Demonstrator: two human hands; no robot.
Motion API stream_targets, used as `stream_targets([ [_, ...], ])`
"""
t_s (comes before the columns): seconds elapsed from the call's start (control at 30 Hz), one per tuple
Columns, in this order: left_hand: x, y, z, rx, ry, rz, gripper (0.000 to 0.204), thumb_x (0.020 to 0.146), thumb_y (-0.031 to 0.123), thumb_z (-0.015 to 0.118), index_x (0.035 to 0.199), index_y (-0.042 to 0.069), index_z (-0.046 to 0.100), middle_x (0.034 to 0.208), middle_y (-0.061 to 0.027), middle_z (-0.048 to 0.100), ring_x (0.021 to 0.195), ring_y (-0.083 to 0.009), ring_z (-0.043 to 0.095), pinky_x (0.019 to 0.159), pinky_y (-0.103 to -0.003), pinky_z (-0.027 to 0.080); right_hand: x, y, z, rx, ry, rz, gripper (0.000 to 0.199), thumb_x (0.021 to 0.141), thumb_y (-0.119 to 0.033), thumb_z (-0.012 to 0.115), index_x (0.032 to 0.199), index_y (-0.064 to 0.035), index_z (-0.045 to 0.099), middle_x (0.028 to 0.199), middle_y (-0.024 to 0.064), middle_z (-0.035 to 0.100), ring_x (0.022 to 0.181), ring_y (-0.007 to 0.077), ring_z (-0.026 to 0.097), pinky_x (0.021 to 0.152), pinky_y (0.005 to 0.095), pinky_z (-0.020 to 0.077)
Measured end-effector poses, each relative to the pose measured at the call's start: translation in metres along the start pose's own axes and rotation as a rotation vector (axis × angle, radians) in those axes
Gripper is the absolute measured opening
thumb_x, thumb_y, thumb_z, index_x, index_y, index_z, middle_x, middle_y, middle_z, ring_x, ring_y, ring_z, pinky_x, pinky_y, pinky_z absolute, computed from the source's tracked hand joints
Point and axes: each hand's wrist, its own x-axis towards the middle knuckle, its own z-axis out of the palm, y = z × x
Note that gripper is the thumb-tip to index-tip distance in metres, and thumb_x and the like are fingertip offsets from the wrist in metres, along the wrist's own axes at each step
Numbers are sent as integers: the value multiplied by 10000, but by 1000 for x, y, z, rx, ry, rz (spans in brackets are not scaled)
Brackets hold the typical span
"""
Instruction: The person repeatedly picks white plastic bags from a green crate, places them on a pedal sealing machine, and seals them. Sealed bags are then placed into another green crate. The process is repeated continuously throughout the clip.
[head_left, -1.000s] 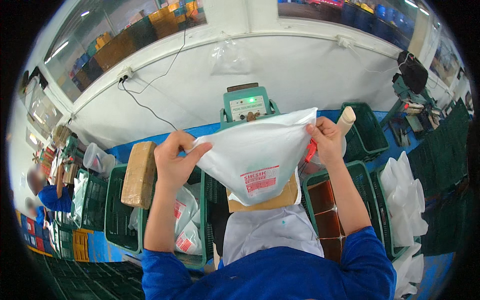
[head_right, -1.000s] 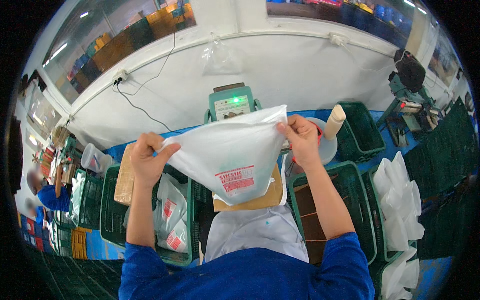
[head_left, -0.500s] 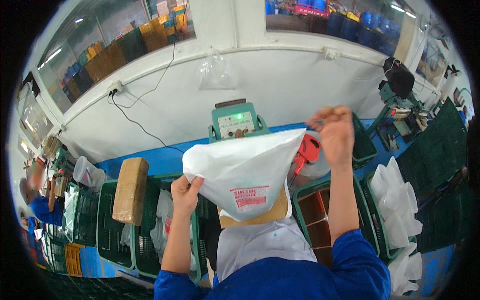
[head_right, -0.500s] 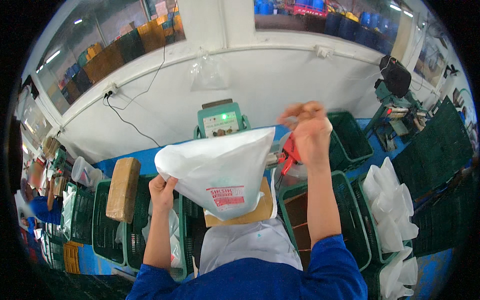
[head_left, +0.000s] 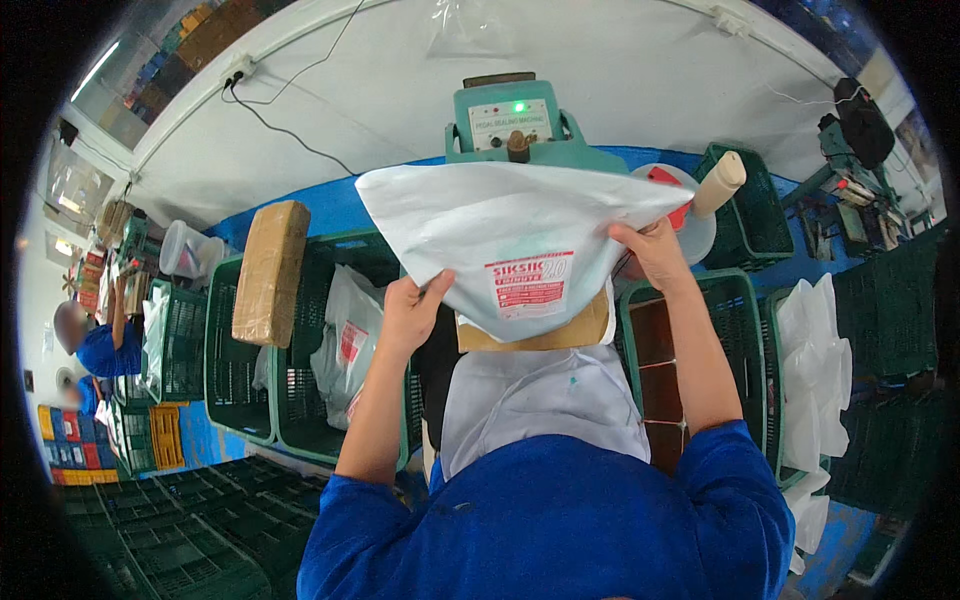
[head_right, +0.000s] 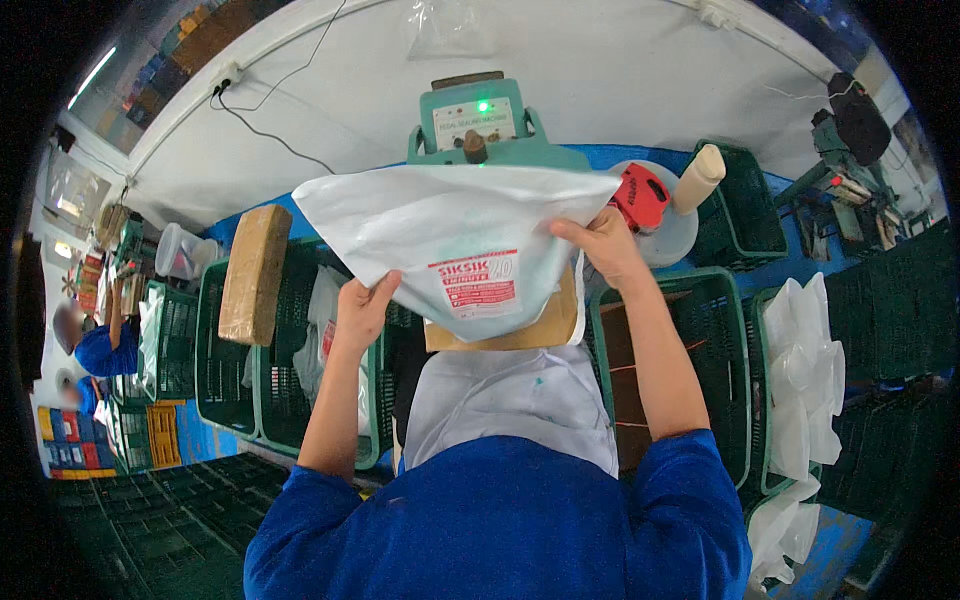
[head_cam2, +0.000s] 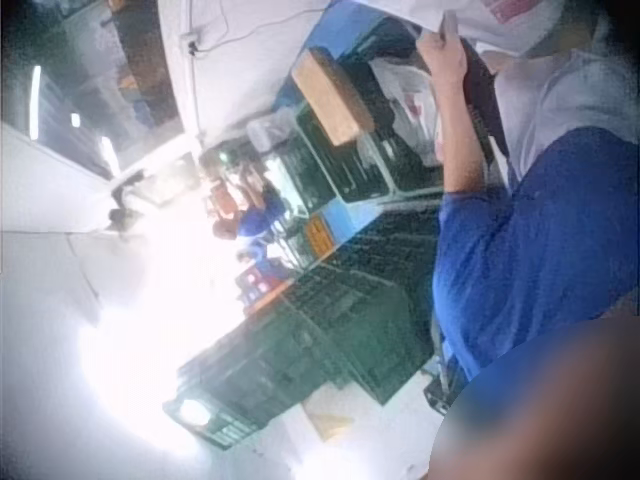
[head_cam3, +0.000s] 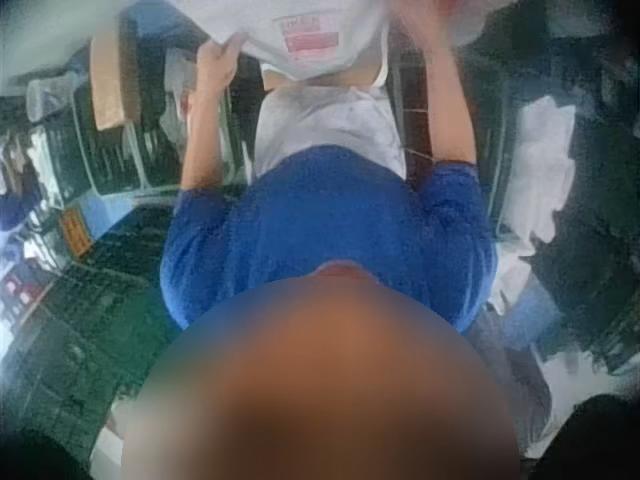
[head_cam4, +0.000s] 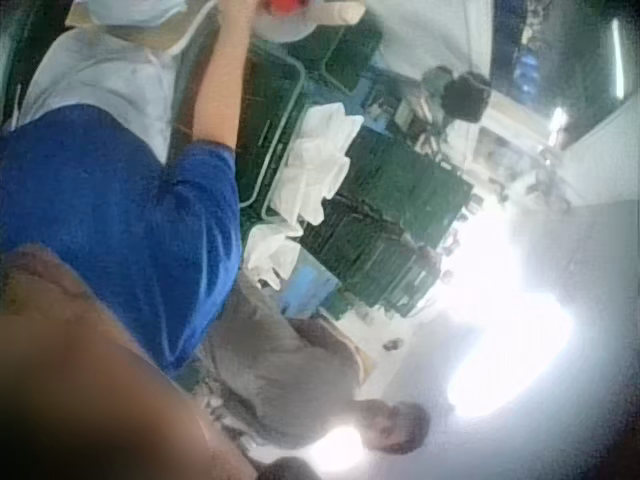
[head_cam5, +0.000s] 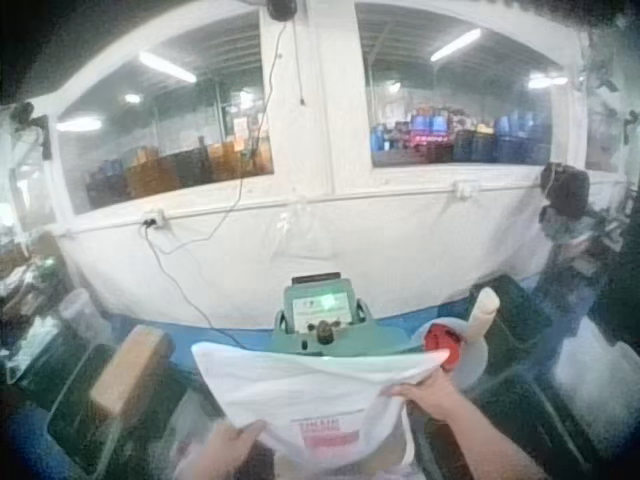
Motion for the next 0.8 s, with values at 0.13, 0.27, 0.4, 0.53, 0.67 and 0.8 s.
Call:
stream_targets([
  [0.13,10,12,9,68,163,-34,289,909,214,580,1039,-42,612,902,-75,682,833,-77,569,752,-248,452,3,3,9,-203,36,-17,301,839,-205,663,985,56,629,870,58,674,755,99,584,692,268,472],
  [0.27,14,17,17,-26,281,97,294,915,219,566,956,-69,610,815,-86,670,731,-78,545,683,-270,460,3,18,9,-267,168,-113,374,869,-273,614,948,92,608,798,104,665,703,103,552,638,277,452],
  [0.4,-7,-27,38,167,265,-156,332,908,234,552,871,-91,609,700,-128,633,636,-116,540,585,-318,442,-24,58,8,-597,266,116,354,883,-275,586,881,78,606,703,90,622,646,94,502,602,284,433],
  [0.53,-35,-90,72,19,266,-301,391,905,280,547,769,-82,606,621,-192,585,591,-172,569,567,-340,441,-52,124,20,-176,356,258,404,883,-312,591,730,61,573,631,37,554,618,77,463,556,276,396],
  [0.67,-47,-107,62,207,170,-431,300,893,236,575,760,-30,614,623,-44,582,589,-86,504,549,-285,415,-60,166,33,-396,286,265,412,876,-318,603,682,42,554,569,76,498,570,125,449,538,314,388],
  [0.8,-21,-83,46,-5,3,-500,218,880,208,600,918,-5,625,775,-28,625,673,-80,528,613,-269,431,-54,155,22,-217,336,357,353,883,-298,592,814,48,611,670,106,597,651,126,523,613,298,426],
])
